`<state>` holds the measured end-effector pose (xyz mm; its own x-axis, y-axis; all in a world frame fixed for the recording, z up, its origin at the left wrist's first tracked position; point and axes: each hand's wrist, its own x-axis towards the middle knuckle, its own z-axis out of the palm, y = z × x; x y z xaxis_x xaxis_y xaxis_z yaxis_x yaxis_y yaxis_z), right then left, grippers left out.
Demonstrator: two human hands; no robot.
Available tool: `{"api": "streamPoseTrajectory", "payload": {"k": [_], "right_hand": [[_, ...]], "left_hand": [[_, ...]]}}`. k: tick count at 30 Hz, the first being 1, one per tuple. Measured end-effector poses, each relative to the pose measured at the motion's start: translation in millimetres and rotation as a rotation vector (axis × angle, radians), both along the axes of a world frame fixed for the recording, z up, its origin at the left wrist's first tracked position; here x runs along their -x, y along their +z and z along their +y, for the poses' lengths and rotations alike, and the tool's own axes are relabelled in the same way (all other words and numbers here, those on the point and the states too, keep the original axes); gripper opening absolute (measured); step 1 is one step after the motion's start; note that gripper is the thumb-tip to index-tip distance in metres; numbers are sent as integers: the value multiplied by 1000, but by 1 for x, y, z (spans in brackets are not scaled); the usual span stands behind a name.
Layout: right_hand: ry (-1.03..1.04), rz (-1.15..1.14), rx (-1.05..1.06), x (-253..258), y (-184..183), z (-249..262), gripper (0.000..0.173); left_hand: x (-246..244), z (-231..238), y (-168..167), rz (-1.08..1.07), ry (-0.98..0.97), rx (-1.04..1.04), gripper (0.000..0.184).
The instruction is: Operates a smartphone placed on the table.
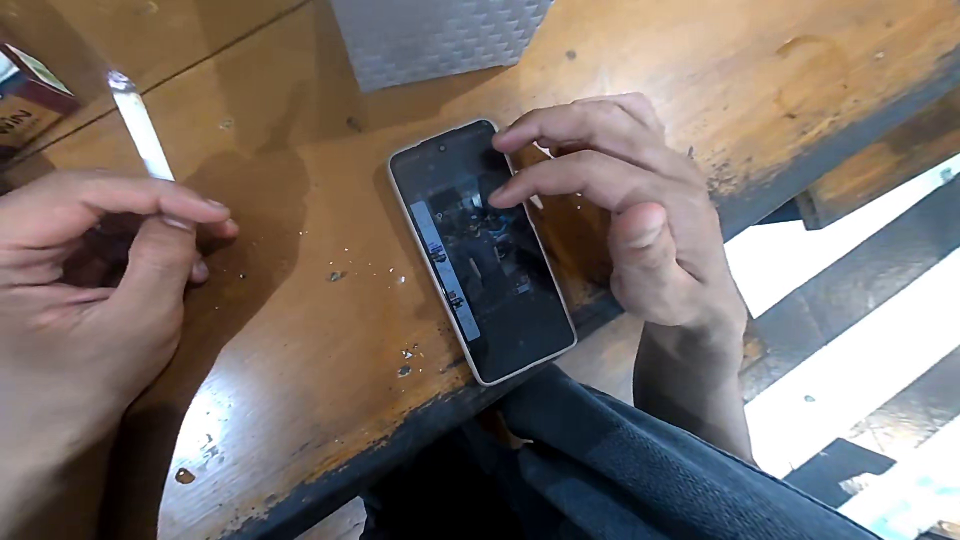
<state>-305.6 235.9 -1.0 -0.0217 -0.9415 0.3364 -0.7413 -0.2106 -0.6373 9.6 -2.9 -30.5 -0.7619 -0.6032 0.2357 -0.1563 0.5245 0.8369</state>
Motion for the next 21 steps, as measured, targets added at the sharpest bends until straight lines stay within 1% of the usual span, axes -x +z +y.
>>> {"api": "streamPoseTrajectory", "payload": {"k": [3,7,9,11,14,15,18,21], "right_hand": [[1,-2,6,0,-1,-1,71],[23,7,20,0,-2,2,66],[46,41,13,0,-2,3,63],[27,85,-30,-3,-1,2,62],[-38,174,-116,-6,1,-1,73],[-44,166,-111,-7,1,-1,75],[-36,51,-40,-2,0,-2,72],[-38,-11,-30,1,0,-2,73]], "left_hand": [[0,0,0,-4,2,1,19],[0,-1,-1,2,8,1,18],[0,0,1,-6,8,1,18],[1,1,2,-3,2,3,18],[1,0,-2,18,1,2,19],[2,0,-1,14,3,3,19],[2,1,-1,16,5,3,18],[2,2,1,6,11,0,19]]}}
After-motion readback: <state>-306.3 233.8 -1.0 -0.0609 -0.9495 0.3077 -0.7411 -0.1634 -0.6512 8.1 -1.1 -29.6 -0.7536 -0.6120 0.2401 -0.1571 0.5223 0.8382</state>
